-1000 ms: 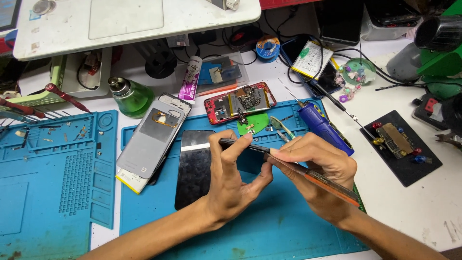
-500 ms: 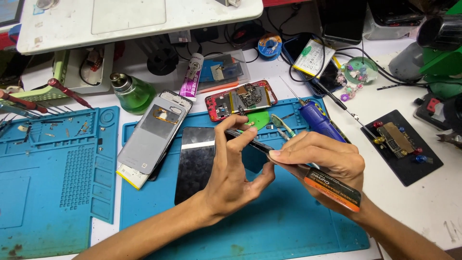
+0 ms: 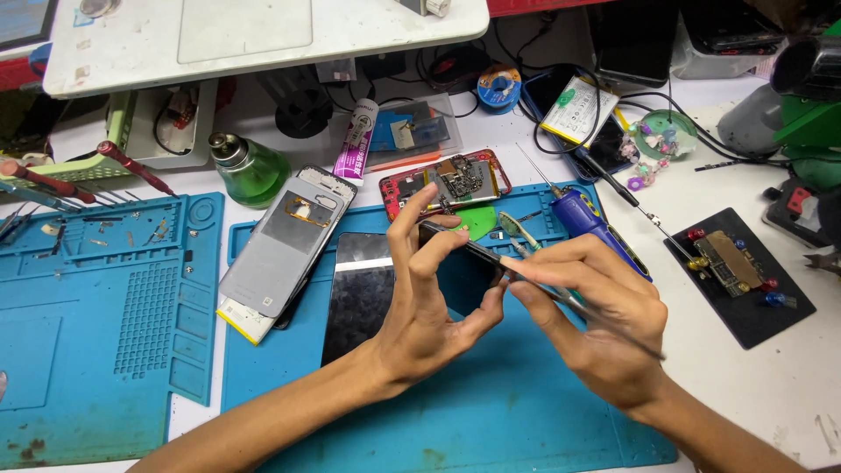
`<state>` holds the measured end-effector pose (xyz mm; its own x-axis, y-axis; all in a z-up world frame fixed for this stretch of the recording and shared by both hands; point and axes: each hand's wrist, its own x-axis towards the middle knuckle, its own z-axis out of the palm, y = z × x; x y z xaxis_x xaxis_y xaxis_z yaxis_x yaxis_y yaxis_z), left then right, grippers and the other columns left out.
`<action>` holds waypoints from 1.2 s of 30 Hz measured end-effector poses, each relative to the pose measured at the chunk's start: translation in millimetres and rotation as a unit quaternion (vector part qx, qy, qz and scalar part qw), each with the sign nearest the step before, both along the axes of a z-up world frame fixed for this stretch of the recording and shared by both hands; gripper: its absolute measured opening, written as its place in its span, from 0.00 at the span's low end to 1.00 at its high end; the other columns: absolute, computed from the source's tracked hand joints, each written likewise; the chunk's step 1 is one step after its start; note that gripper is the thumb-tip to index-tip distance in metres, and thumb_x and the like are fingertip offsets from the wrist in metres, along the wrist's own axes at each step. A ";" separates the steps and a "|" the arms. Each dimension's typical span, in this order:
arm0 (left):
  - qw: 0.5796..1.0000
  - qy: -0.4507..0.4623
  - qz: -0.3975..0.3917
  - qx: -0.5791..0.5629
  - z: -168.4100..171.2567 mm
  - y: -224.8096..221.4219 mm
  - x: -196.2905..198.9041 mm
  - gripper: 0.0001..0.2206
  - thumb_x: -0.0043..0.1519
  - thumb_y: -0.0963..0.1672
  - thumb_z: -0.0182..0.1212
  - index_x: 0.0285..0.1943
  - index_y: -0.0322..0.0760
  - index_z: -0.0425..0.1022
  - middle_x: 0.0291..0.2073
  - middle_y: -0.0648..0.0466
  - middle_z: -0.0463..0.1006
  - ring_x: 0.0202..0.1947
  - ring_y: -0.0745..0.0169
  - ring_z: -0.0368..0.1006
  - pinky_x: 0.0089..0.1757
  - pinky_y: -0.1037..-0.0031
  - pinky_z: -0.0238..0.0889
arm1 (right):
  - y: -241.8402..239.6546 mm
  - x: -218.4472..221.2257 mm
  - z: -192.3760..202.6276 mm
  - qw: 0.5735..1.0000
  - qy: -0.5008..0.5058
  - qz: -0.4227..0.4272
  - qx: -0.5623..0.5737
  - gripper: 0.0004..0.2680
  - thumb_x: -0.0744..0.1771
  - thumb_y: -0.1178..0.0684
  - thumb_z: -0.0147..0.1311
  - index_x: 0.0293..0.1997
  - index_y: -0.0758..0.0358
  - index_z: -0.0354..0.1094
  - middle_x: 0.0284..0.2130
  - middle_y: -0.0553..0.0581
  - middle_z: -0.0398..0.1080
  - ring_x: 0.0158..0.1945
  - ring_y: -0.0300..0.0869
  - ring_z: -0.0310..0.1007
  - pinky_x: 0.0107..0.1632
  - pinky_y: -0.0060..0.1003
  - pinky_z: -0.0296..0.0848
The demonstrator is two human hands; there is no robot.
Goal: Disassembling a smartphone by removing screws, internal components, and the screen using various repair tools.
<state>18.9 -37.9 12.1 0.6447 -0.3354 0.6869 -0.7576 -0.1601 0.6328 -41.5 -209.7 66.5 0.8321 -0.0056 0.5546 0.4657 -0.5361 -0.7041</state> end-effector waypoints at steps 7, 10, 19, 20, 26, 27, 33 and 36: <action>1.000 -0.011 0.001 -0.015 -1.8 0.3 -4.5 0.29 0.62 0.39 0.68 0.65 0.43 0.51 0.66 0.34 0.54 0.57 0.39 0.66 0.60 0.52 0.66 | 1.1 -2.0 -12.1 0.998 -0.054 0.023 0.010 0.05 0.65 0.66 0.60 0.42 0.68 0.74 0.37 0.62 0.78 0.41 0.46 0.82 0.48 0.34 0.82; 1.000 -0.025 0.003 -0.013 -2.6 0.5 -6.1 0.31 0.61 0.38 0.69 0.67 0.44 0.50 0.67 0.31 0.54 0.64 0.35 0.63 0.63 0.48 0.65 | -3.2 -1.3 -16.4 0.996 -0.056 0.059 0.036 0.06 0.65 0.66 0.59 0.45 0.68 0.74 0.37 0.62 0.75 0.41 0.49 0.83 0.49 0.36 0.85; 0.998 -0.048 -0.024 -0.018 1.5 2.3 -8.3 0.22 0.65 0.38 0.60 0.59 0.43 0.50 0.66 0.23 0.52 0.73 0.14 0.52 0.64 0.36 0.61 | -10.2 0.6 -20.7 0.988 -0.059 0.125 0.074 0.05 0.66 0.64 0.56 0.44 0.67 0.74 0.36 0.61 0.75 0.39 0.47 0.83 0.46 0.35 0.84; 0.999 -0.041 -0.028 -0.019 0.7 2.8 -8.5 0.21 0.64 0.38 0.61 0.58 0.43 0.52 0.66 0.25 0.52 0.73 0.14 0.52 0.66 0.35 0.60 | -10.8 0.9 -21.4 0.987 -0.058 0.129 0.077 0.05 0.66 0.63 0.57 0.43 0.67 0.74 0.36 0.61 0.75 0.39 0.47 0.83 0.45 0.35 0.85; 0.998 -0.035 -0.043 -0.009 2.7 7.1 -11.8 0.19 0.64 0.38 0.60 0.56 0.42 0.53 0.64 0.27 0.51 0.72 0.13 0.52 0.68 0.27 0.55 | -13.8 2.7 -17.7 0.983 -0.048 0.157 0.080 0.04 0.65 0.62 0.58 0.42 0.66 0.75 0.35 0.58 0.77 0.39 0.47 0.85 0.44 0.32 0.87; 0.999 -0.031 -0.043 0.000 2.3 7.8 -12.6 0.19 0.64 0.38 0.61 0.56 0.41 0.53 0.64 0.28 0.50 0.72 0.12 0.52 0.68 0.29 0.57 | -14.2 2.8 -15.7 0.983 -0.038 0.159 0.080 0.04 0.65 0.61 0.58 0.41 0.66 0.75 0.34 0.58 0.77 0.38 0.47 0.85 0.43 0.32 0.87; 0.997 0.011 -0.017 0.077 20.7 7.7 -11.7 0.22 0.62 0.37 0.65 0.56 0.40 0.53 0.54 0.33 0.55 0.63 0.34 0.57 0.49 0.57 0.67 | -5.1 1.4 -18.4 0.993 -0.088 0.074 0.012 0.06 0.63 0.67 0.62 0.40 0.71 0.72 0.34 0.63 0.77 0.38 0.46 0.82 0.43 0.36 0.86; 0.995 -0.004 0.021 0.101 18.0 5.6 -17.6 0.22 0.62 0.38 0.67 0.56 0.39 0.55 0.53 0.37 0.54 0.56 0.38 0.61 0.46 0.56 0.66 | 0.4 -4.6 -19.8 0.991 -0.129 0.024 0.009 0.03 0.65 0.67 0.57 0.39 0.72 0.68 0.34 0.64 0.75 0.36 0.49 0.82 0.40 0.37 0.88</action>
